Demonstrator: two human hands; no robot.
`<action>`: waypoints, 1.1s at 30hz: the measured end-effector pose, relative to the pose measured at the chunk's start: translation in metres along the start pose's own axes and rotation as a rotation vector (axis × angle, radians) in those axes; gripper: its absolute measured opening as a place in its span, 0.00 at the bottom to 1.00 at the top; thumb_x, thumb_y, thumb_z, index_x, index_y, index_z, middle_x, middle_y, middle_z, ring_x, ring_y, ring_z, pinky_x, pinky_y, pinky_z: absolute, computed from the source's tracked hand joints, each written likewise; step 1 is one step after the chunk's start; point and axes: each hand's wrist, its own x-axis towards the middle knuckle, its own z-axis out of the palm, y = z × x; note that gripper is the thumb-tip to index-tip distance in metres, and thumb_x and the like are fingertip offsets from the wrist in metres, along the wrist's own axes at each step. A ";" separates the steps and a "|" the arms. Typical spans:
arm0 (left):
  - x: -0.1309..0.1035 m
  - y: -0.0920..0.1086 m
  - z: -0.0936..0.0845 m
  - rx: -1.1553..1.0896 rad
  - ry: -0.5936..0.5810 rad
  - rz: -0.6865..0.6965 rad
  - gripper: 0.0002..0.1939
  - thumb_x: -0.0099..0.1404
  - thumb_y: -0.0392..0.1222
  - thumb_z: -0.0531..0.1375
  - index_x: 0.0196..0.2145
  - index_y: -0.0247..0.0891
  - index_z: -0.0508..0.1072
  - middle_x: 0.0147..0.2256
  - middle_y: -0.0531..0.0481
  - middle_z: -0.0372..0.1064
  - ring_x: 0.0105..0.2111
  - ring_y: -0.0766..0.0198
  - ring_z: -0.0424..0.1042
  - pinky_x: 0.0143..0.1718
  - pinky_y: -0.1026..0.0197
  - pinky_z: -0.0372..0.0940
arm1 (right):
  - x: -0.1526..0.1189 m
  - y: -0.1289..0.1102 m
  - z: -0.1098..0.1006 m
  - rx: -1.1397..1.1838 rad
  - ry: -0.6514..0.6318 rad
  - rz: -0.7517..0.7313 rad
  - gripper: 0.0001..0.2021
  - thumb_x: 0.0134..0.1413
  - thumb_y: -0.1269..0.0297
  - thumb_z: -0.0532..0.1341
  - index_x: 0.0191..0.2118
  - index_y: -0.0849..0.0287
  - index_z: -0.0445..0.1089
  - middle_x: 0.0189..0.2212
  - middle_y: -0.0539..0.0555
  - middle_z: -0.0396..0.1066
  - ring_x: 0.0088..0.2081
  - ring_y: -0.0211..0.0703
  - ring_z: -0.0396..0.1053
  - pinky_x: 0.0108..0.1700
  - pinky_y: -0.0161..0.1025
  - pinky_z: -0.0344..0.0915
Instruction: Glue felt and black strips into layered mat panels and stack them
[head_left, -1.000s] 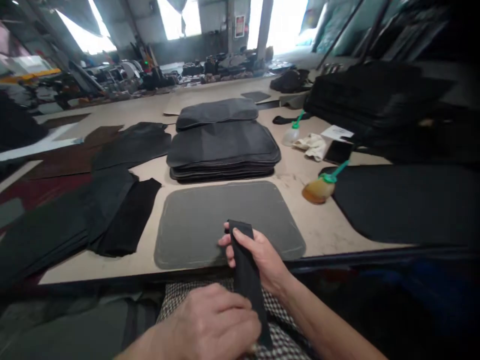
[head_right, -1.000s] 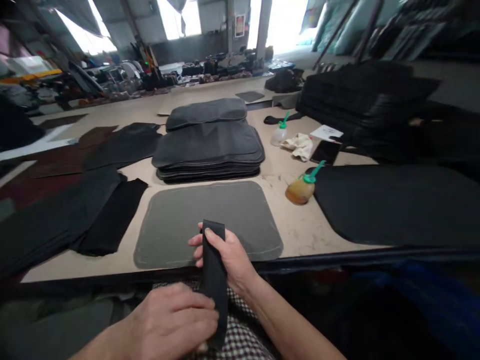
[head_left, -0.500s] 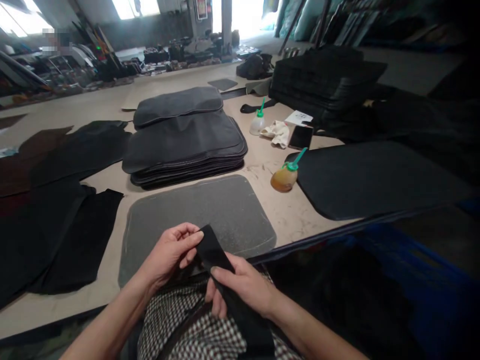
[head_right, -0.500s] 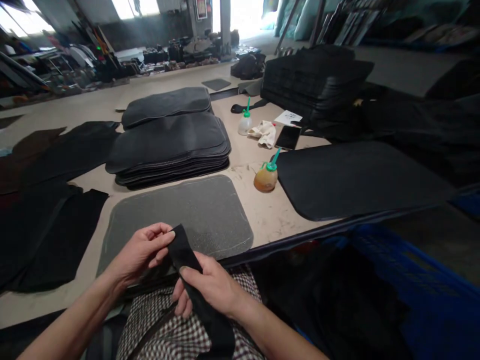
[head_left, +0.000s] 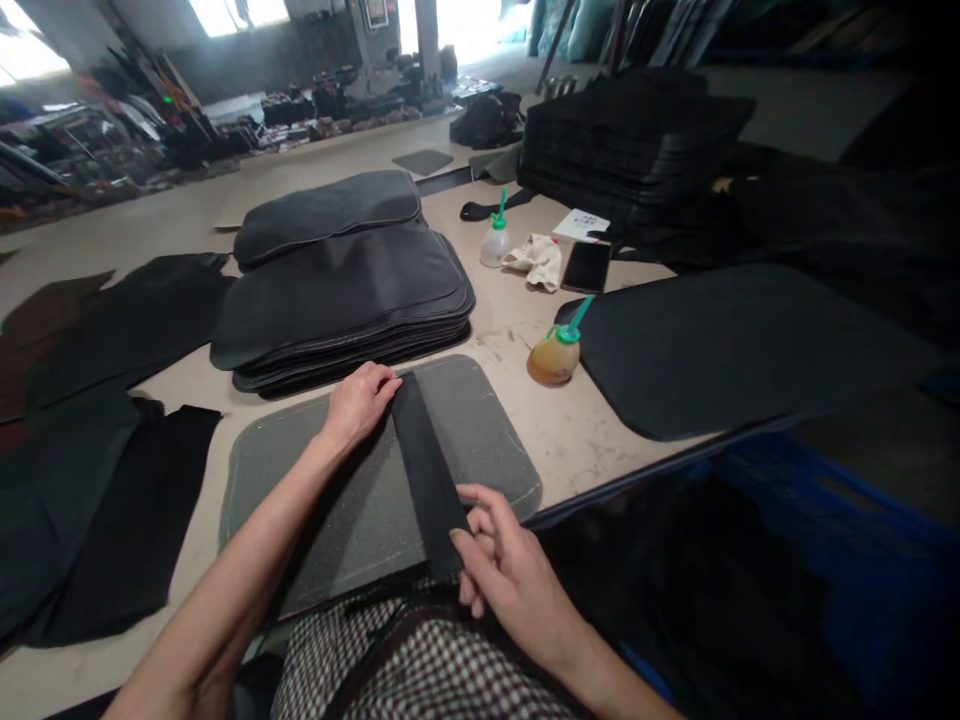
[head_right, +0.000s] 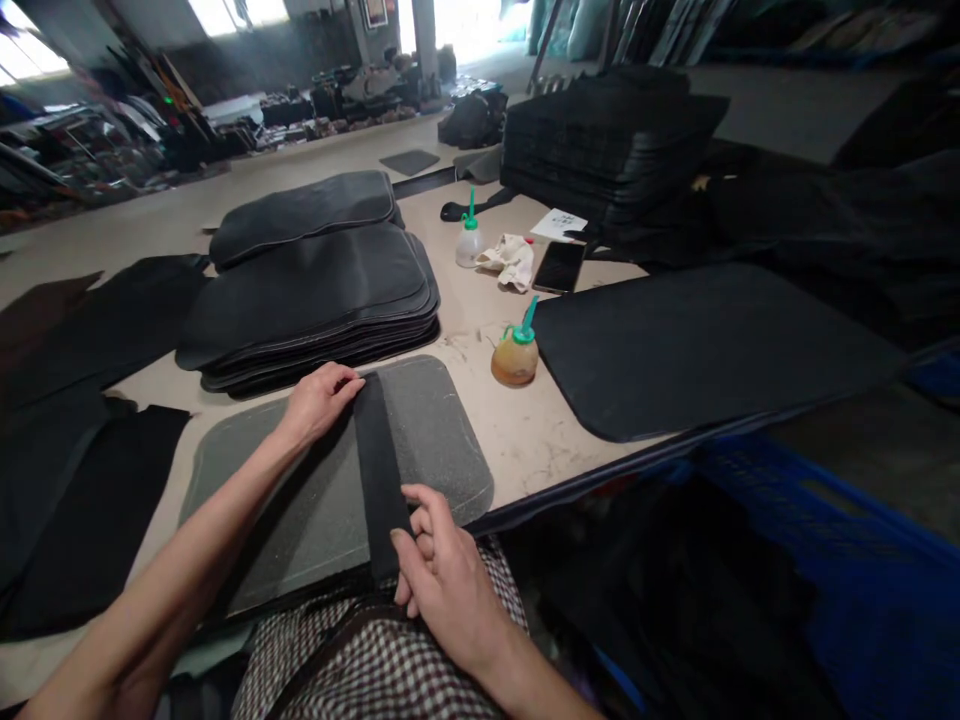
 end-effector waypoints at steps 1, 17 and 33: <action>0.005 0.002 0.001 0.046 0.000 0.001 0.13 0.73 0.50 0.56 0.42 0.43 0.78 0.42 0.46 0.74 0.43 0.55 0.74 0.43 0.58 0.64 | 0.003 -0.001 -0.001 -0.005 0.003 -0.010 0.22 0.72 0.49 0.55 0.62 0.54 0.56 0.33 0.47 0.67 0.20 0.33 0.69 0.21 0.30 0.67; 0.021 0.012 0.008 0.252 -0.032 -0.016 0.12 0.74 0.51 0.57 0.44 0.45 0.77 0.45 0.47 0.73 0.41 0.56 0.75 0.35 0.59 0.61 | 0.013 0.003 -0.007 -0.040 0.031 -0.073 0.17 0.73 0.52 0.55 0.58 0.54 0.60 0.26 0.42 0.60 0.19 0.33 0.66 0.21 0.30 0.63; 0.010 0.025 0.018 0.407 -0.055 0.140 0.20 0.78 0.40 0.44 0.50 0.41 0.75 0.50 0.41 0.70 0.54 0.50 0.66 0.42 0.56 0.64 | 0.014 0.004 -0.011 -0.119 0.083 -0.078 0.11 0.68 0.55 0.58 0.48 0.54 0.59 0.24 0.41 0.62 0.18 0.34 0.64 0.23 0.32 0.59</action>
